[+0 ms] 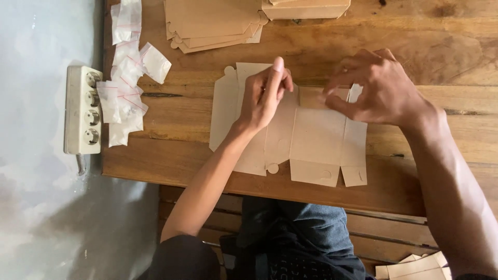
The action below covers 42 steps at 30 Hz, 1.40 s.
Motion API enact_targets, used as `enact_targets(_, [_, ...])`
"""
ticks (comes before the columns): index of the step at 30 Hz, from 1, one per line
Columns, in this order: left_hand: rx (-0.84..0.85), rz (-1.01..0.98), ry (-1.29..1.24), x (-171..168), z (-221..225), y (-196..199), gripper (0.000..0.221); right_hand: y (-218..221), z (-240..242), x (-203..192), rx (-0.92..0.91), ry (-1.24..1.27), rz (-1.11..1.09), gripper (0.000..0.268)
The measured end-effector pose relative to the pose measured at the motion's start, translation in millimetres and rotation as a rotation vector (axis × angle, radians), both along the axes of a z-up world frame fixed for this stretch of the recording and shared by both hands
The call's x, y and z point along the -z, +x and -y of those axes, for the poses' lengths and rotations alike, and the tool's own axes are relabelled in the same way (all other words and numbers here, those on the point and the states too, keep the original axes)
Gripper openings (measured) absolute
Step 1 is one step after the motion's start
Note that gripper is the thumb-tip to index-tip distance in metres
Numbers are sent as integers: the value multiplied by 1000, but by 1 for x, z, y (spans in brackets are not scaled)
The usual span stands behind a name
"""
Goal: Folding and assembling cardboard boxes from flat templates on a wooden surface.
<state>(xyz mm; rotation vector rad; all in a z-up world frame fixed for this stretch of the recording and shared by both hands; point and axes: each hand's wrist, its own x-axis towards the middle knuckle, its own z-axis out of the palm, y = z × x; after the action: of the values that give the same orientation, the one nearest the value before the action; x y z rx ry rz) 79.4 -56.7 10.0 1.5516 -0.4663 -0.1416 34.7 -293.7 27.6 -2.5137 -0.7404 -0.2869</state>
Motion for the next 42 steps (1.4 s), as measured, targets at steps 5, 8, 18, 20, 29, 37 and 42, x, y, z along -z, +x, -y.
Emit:
enact_targets(5, [-34,-99,2,-9,-3,0,60,-7,-4,-2,66,-155,-44,36])
enact_targets(8, [-37,-55,31,-13,-3,0,59,-6,1,4,72,-150,52,29])
enact_targets(18, [44,625,403,-13,-20,19,32,-20,21,-29,424,-137,-477,27])
enact_targets(20, [87,666,436,-11,-20,20,37,-29,14,-48,491,-100,-589,34])
enact_targets(29, [358,728,651,-11,-20,-1,50,-125,-18,-18,900,492,-664,37])
enact_targets(37, [428,773,747,2,-10,-14,66,-148,-56,-33,969,96,-776,19])
enact_targets(42, [398,728,711,-1,-6,-19,71,-137,-47,-22,821,34,-212,41])
